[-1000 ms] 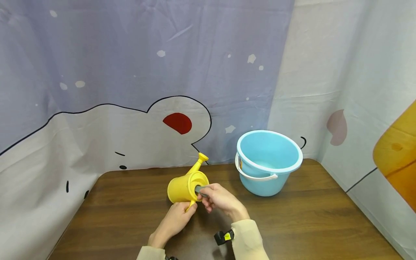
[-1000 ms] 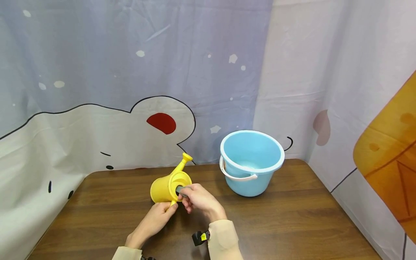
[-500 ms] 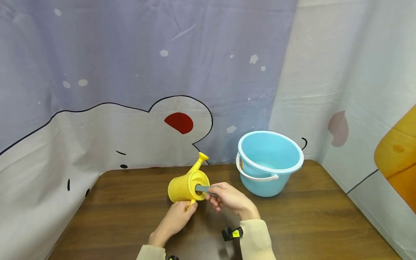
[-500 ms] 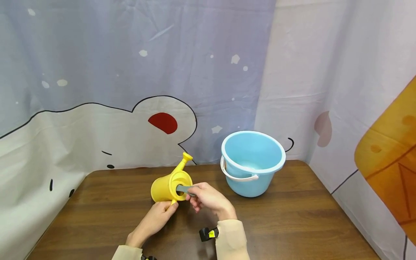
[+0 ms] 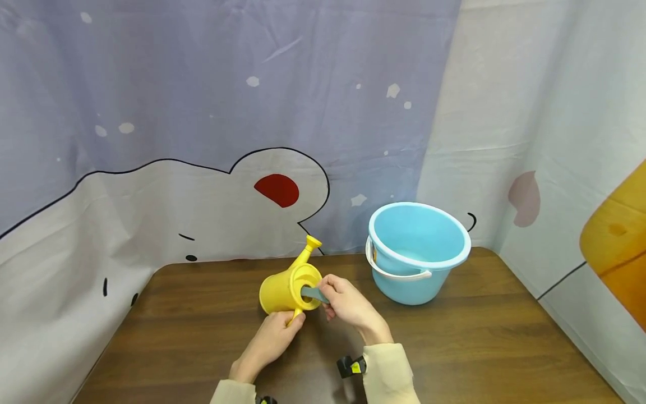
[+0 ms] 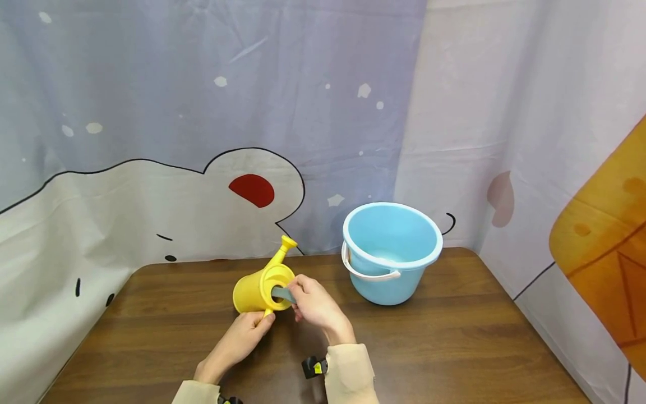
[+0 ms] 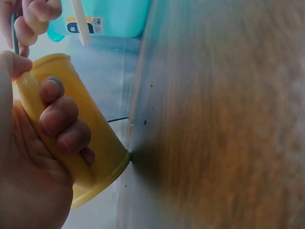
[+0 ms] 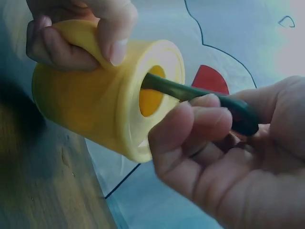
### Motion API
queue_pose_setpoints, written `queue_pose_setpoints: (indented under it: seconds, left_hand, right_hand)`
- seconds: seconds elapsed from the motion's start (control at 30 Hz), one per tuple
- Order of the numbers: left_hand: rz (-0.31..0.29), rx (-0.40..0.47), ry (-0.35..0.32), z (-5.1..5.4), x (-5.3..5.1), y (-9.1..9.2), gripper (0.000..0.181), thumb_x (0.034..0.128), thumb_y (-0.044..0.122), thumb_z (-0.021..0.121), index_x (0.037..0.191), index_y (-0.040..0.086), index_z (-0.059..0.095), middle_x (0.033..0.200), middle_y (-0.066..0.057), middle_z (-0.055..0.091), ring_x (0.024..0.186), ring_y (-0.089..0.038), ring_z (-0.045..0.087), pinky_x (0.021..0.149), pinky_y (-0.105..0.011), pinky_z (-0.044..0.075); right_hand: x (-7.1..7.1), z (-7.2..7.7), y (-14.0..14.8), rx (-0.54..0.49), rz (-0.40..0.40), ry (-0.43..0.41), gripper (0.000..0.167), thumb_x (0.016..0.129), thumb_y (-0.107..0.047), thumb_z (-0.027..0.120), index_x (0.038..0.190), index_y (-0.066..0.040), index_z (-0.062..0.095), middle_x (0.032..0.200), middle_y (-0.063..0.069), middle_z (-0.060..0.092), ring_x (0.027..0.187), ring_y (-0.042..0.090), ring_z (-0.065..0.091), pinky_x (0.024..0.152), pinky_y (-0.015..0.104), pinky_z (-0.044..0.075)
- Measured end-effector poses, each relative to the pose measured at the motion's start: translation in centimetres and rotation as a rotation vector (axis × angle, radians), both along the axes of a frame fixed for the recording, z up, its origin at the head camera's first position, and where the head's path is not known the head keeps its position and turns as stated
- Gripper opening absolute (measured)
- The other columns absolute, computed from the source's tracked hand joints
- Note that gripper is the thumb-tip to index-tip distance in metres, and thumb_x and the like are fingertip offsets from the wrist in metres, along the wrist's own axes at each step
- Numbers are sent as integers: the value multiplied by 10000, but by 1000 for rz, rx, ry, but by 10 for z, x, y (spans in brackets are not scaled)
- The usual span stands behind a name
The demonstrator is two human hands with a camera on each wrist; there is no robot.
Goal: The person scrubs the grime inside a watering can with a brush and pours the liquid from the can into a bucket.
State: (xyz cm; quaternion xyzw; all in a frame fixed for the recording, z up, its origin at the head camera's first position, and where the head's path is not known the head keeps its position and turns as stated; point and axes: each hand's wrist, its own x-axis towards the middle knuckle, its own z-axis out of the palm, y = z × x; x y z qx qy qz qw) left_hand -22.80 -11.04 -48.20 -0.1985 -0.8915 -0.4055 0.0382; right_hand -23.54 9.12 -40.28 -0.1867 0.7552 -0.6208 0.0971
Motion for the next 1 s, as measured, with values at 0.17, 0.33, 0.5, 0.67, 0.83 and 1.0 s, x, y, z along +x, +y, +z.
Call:
queue_pose_setpoints:
  seconds: [0.17,0.33,0.5,0.67,0.83,1.0]
  left_hand:
    - [1,-8,-15,-1,0,0,428,1003,253,535,598,166,429,538,127,312,479,-25,254,474,-210,236]
    - [-2,-10,-20,-2,1,0,430,1006,274,529,599,170,438,540,130,320,484,-25,263,477,-213,245]
    - [-5,-15,-8,-2,1,0,444,1009,320,515,597,177,431,546,134,322,491,-21,270,483,-212,255]
    - [-13,-10,-19,-5,3,-2,441,1010,318,513,600,176,435,542,132,322,481,-22,262,477,-214,247]
    - [-16,-28,-20,-6,3,-3,444,1012,311,514,596,181,428,541,136,317,483,-20,262,480,-215,255]
    - [-8,-16,2,-4,2,-2,439,1009,301,514,601,178,413,558,127,315,498,-29,276,496,-218,264]
  right_hand:
    - [-5,-6,-1,-62,6,28,185,1032,-81,448,1043,65,562,676,105,498,538,229,503,555,307,491]
    - [-8,-9,5,-57,59,57,216,1014,-158,535,1015,48,601,779,170,575,634,297,592,660,339,522]
    - [-9,-9,8,-20,120,121,252,945,-160,659,1096,30,592,887,176,647,801,347,656,750,394,549]
    - [-7,-14,2,39,24,253,177,919,-171,697,1023,-53,617,859,103,682,733,227,677,706,406,557]
    - [-8,-18,-1,174,-99,536,122,942,-198,666,874,-162,571,697,-36,625,582,63,574,557,275,506]
    - [-10,-16,1,249,-90,736,170,959,-148,633,838,-156,513,660,-95,522,574,49,496,522,231,430]
